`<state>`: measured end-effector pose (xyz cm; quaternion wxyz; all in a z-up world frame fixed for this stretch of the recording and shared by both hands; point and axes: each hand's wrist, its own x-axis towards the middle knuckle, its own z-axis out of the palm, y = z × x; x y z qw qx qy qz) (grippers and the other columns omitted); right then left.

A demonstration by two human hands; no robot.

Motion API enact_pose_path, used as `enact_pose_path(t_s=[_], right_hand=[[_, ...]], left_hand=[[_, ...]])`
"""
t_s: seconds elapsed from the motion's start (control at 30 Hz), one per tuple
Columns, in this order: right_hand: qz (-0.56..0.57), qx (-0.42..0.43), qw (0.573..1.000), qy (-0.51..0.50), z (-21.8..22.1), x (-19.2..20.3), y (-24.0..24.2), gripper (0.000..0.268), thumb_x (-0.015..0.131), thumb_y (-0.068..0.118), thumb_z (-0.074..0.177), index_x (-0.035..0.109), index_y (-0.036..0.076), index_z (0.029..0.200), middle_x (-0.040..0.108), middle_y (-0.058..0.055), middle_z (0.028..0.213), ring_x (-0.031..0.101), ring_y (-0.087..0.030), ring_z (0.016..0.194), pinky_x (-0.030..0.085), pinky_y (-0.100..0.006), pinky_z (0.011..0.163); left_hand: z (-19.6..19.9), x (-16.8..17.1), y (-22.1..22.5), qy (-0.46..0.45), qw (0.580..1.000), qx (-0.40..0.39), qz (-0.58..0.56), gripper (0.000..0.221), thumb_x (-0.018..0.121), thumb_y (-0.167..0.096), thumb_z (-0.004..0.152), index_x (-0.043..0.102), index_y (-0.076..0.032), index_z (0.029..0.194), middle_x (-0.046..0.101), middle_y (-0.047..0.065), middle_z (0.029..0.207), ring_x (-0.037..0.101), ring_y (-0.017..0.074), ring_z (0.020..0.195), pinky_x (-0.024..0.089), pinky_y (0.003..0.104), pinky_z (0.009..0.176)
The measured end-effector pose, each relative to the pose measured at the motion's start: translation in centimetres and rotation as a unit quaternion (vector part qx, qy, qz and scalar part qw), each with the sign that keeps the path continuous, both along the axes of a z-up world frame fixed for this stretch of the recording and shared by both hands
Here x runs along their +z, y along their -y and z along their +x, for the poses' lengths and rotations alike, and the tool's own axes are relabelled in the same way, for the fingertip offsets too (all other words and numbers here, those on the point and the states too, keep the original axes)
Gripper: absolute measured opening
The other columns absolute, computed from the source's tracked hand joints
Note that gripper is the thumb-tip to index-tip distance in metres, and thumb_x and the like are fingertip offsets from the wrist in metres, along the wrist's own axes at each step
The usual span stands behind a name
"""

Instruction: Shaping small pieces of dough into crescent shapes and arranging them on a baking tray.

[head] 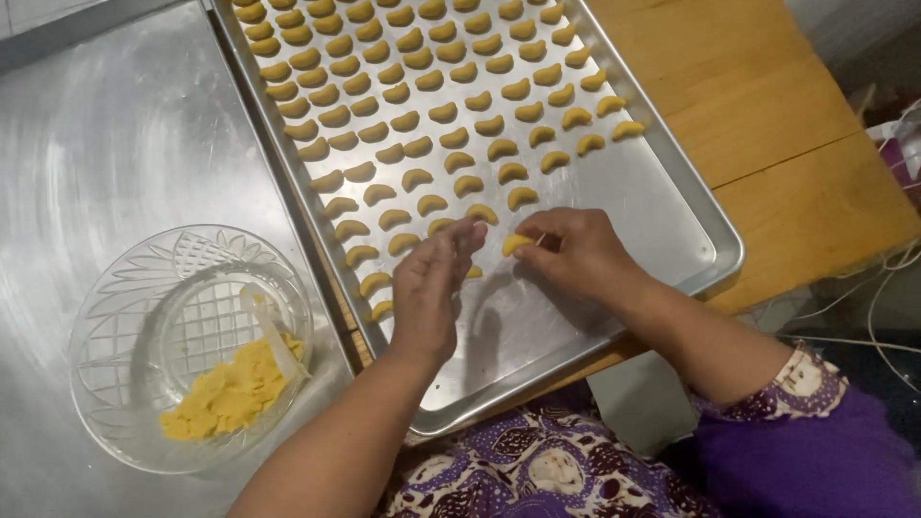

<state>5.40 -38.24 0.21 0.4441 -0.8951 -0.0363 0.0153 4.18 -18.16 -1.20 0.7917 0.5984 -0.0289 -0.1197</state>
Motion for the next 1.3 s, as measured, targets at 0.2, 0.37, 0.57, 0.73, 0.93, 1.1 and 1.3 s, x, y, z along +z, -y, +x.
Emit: enact_pose_path(t_s=[0.2,0.37,0.57,0.73,0.93,1.1,1.3], right_hand=[[-0.096,0.038,0.995,-0.004,1.5,-1.1,-1.3,0.017,0.081,0.01,0.085,0.08,0.005,0.101,0.077,-0.017,0.089,0.075,-0.031,0.079,0.061,-0.038,0.069],[-0.107,0.045,0.993,0.013,1.8,-2.6,-1.5,0.017,0.08,0.011,0.087,0.079,0.005,0.103,0.075,-0.015,0.088,0.074,-0.031,0.082,0.061,-0.038,0.071],[-0.119,0.066,0.99,0.025,2.1,-3.7,-0.8,0.024,0.081,0.013,0.087,0.077,0.004,0.109,0.074,-0.016,0.092,0.074,-0.032,0.088,0.06,-0.039,0.075],[-0.144,0.053,0.988,0.016,1.5,-3.1,-0.2,0.026,0.081,0.011,0.087,0.076,0.0,0.11,0.073,-0.018,0.09,0.074,-0.032,0.086,0.061,-0.038,0.073],[-0.16,0.043,0.986,0.006,1.7,-4.2,-0.3,0.022,0.078,0.011,0.09,0.077,0.0,0.108,0.074,-0.019,0.087,0.075,-0.031,0.082,0.061,-0.036,0.07],[-0.165,0.036,0.986,0.002,1.7,-4.0,-0.5,0.021,0.079,0.011,0.09,0.078,-0.001,0.107,0.075,-0.019,0.086,0.075,-0.031,0.08,0.061,-0.035,0.066],[-0.127,-0.027,0.991,-0.014,0.8,0.2,-0.1,0.031,0.083,0.01,0.086,0.076,-0.004,0.113,0.074,-0.022,0.093,0.073,-0.032,0.084,0.06,-0.037,0.069]], left_hand=[[0.9,-0.6,-1.0,-0.049,0.991,0.049,0.113,0.022,0.056,-0.01,0.103,0.073,0.0,0.113,0.072,0.011,0.079,0.07,0.016,0.078,0.061,0.032,0.079],[1.1,-0.4,-0.9,-0.045,0.96,-0.087,0.262,0.049,0.057,-0.016,0.097,0.056,-0.001,0.144,0.075,0.018,0.089,0.075,0.0283,0.09,0.058,0.04,0.084],[0.2,1.4,-0.5,-0.059,0.939,-0.165,0.295,0.067,0.056,-0.014,0.091,0.04,0.009,0.152,0.067,0.035,0.118,0.063,0.0483,0.121,0.049,0.054,0.101],[0.3,0.7,-0.1,-0.064,0.94,-0.169,0.288,0.073,0.056,-0.013,0.09,0.033,0.011,0.154,0.066,0.034,0.115,0.062,0.0476,0.12,0.049,0.053,0.1],[0.3,-0.1,0.4,-0.071,0.934,-0.2,0.286,0.075,0.055,-0.012,0.09,0.028,0.014,0.155,0.061,0.037,0.126,0.057,0.0485,0.128,0.047,0.054,0.104],[0.5,-0.7,-0.1,-0.051,0.942,-0.195,0.267,0.074,0.055,-0.011,0.091,0.028,0.015,0.155,0.069,0.029,0.108,0.067,0.0399,0.112,0.051,0.048,0.097],[-0.3,7.1,-5.2,-0.005,0.955,-0.154,0.254,0.076,0.053,-0.012,0.091,0.024,0.015,0.156,0.07,0.03,0.106,0.068,0.0375,0.106,0.051,0.051,0.097]])
